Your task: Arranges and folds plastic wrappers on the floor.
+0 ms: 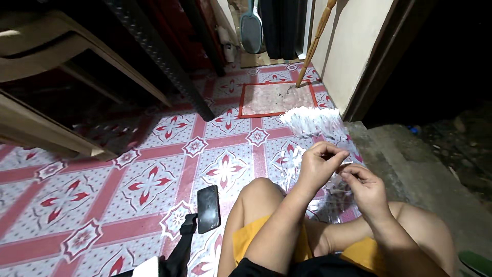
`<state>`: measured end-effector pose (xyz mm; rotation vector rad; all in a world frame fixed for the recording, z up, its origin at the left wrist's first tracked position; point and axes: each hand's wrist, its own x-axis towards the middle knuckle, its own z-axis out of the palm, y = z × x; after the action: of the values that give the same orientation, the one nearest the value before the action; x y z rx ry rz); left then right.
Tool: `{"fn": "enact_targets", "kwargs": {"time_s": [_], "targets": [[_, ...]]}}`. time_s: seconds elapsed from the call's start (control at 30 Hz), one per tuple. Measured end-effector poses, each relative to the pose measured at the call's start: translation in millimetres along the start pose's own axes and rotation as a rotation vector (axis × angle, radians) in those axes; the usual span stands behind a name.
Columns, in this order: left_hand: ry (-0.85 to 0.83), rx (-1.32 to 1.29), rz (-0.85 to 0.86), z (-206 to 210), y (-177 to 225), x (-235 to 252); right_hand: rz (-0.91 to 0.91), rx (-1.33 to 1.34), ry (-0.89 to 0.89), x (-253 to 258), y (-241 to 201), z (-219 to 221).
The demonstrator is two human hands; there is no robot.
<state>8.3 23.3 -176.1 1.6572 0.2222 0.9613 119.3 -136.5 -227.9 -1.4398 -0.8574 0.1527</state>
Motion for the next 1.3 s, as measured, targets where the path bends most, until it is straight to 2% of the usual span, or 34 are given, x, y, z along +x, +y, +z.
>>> {"fn": "enact_targets", "kwargs": {"time_s": [0.23,0.57,0.7,0.9,1.3], "targets": [[-0.052,0.023,-0.059,5,-3,-2,0.020,0.006,0.054,0,-7,0],[-0.016,-0.197,-0.093,20,-14,-2,0.026,0.082,0.053,-3,-8,3],[-0.029,-0.220,-0.118,19,-6,-2,0.020,0.083,0.051,-3,-9,3],[0.014,-0.208,-0.071,14,-3,-2,0.006,0.066,0.048,-3,-8,3],[-0.008,-0.275,-0.079,19,-4,-4,0.033,0.000,0.054,-5,-11,-3]]}}
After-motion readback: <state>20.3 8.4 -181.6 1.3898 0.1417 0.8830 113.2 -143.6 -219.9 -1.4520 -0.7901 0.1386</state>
